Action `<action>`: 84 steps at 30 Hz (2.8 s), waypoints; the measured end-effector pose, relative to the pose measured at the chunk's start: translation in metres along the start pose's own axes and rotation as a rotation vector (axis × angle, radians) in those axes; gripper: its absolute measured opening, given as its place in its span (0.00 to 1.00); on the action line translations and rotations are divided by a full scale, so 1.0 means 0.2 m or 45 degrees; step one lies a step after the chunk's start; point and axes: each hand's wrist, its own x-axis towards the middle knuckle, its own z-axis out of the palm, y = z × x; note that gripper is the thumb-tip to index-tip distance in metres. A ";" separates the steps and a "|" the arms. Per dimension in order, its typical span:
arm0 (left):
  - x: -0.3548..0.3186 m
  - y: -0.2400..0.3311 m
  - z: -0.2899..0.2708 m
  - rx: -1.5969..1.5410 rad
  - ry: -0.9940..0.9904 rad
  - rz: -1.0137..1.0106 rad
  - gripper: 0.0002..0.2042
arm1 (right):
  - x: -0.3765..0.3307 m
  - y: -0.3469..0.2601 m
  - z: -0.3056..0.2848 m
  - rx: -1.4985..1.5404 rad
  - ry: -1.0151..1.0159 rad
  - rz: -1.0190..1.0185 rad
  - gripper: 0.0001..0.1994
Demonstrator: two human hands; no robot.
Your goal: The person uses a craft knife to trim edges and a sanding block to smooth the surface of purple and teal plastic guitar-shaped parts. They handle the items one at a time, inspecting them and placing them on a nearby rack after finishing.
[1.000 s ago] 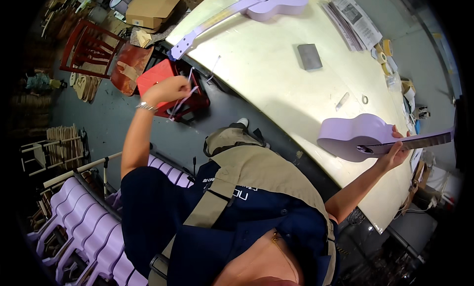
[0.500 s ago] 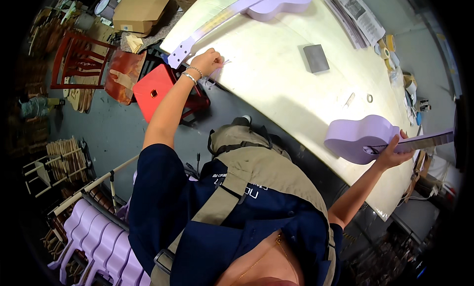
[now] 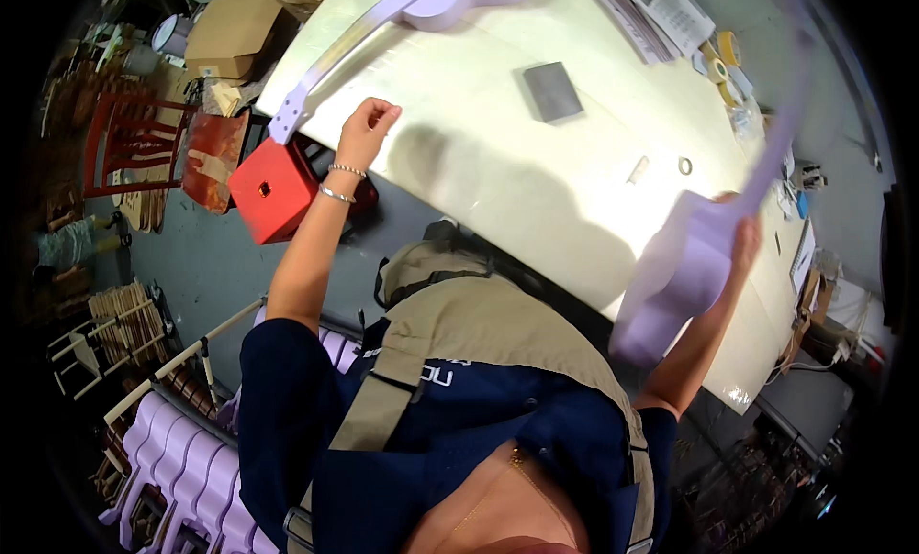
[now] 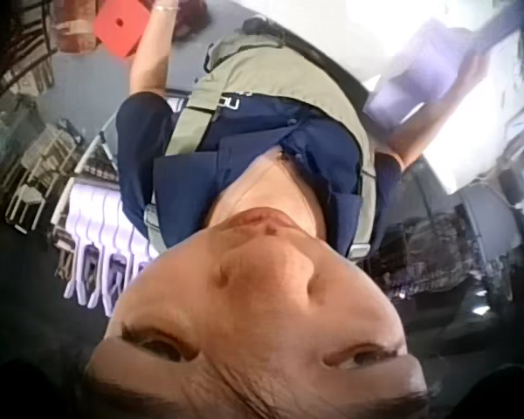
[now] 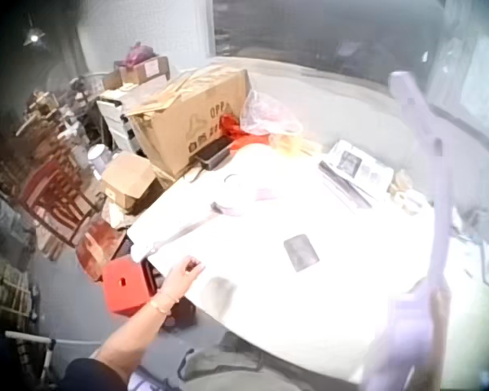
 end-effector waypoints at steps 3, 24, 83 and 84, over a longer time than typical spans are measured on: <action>-0.16 0.22 0.32 -0.363 -0.358 -0.122 0.15 | 0.02 0.12 0.20 0.202 -0.514 0.466 0.25; -0.65 0.43 1.26 -1.267 -0.409 -0.513 0.33 | 0.25 0.77 0.05 -1.466 -0.981 -0.634 0.11; -0.68 0.43 1.26 -0.913 -0.317 -0.427 0.36 | 0.14 0.36 0.36 -1.043 -1.305 -0.755 0.10; -0.68 0.43 1.26 -0.959 -0.315 -0.447 0.36 | 0.14 0.36 0.35 -1.038 -1.327 -0.755 0.10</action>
